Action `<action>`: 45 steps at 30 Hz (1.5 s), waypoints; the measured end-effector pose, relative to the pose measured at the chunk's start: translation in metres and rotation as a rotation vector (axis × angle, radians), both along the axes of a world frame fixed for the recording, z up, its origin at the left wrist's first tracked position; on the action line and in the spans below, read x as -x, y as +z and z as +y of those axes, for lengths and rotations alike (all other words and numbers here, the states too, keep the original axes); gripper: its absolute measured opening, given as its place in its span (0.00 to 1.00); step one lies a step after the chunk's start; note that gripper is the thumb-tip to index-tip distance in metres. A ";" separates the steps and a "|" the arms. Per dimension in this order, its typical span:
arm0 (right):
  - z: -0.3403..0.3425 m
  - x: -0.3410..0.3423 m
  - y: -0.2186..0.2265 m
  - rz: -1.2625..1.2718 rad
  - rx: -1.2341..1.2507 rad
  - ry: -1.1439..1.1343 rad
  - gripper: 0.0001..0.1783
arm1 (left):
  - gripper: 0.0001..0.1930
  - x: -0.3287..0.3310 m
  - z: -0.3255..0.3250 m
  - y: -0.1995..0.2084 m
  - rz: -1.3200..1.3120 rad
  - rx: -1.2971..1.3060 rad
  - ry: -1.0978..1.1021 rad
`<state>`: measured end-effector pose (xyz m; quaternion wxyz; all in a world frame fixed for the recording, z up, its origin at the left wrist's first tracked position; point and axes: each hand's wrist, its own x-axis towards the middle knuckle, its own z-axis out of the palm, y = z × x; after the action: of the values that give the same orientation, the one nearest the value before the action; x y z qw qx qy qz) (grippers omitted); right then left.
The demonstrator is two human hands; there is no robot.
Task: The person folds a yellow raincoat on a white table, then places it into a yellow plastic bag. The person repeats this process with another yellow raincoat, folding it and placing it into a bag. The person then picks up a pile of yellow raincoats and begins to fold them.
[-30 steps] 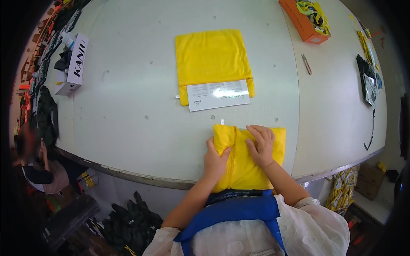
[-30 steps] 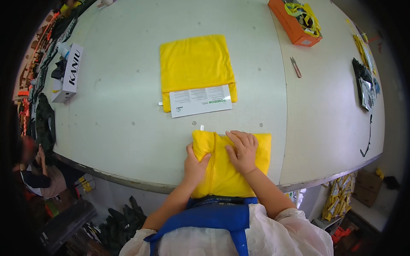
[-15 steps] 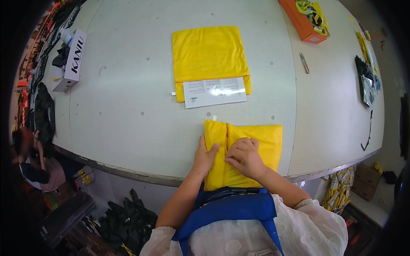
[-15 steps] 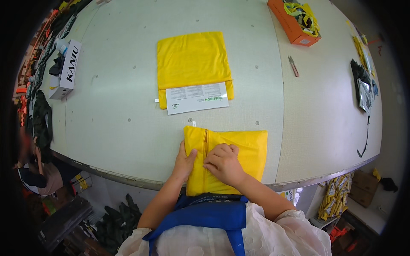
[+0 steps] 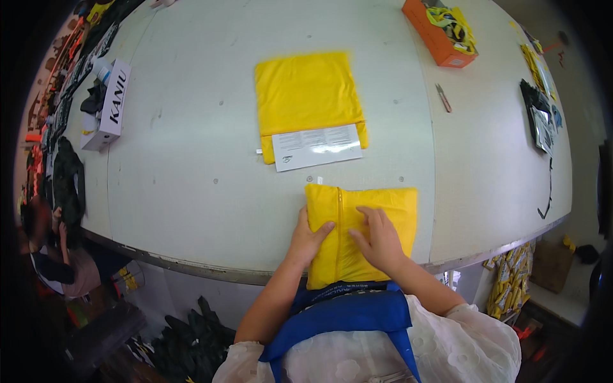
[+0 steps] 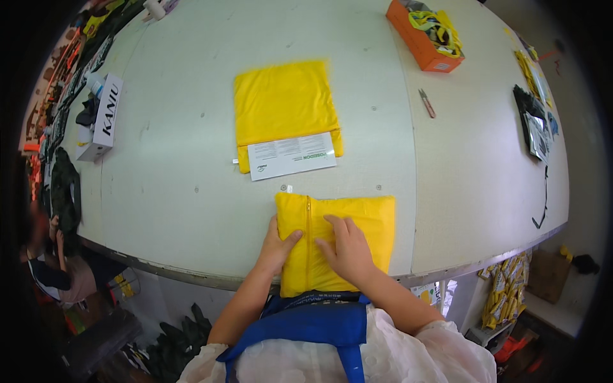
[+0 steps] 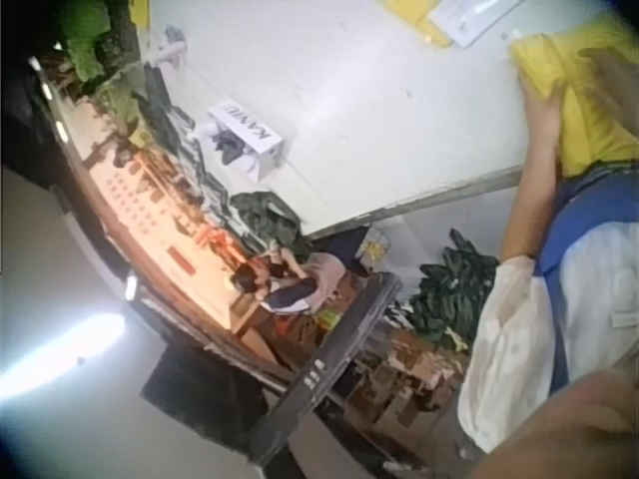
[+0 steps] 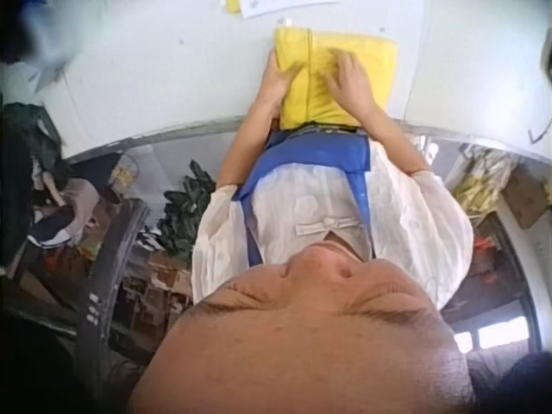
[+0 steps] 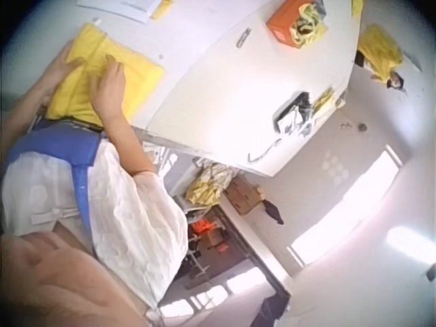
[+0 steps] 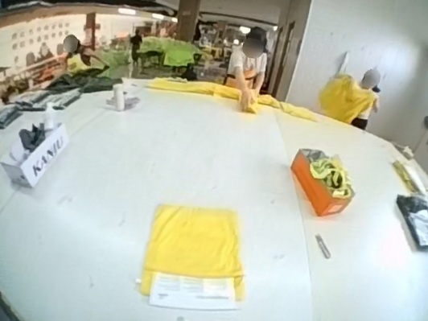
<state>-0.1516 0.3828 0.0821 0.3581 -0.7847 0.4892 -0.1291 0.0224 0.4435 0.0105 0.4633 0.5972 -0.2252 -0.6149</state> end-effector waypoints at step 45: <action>0.047 0.135 -0.011 -0.665 -0.654 -0.903 0.41 | 0.40 0.042 -0.001 0.005 -0.802 0.350 -0.418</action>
<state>-0.2864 0.4297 0.0709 0.6215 -0.2703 0.6480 -0.3475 -0.0201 0.4426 0.0153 0.3000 0.6420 -0.6014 -0.3690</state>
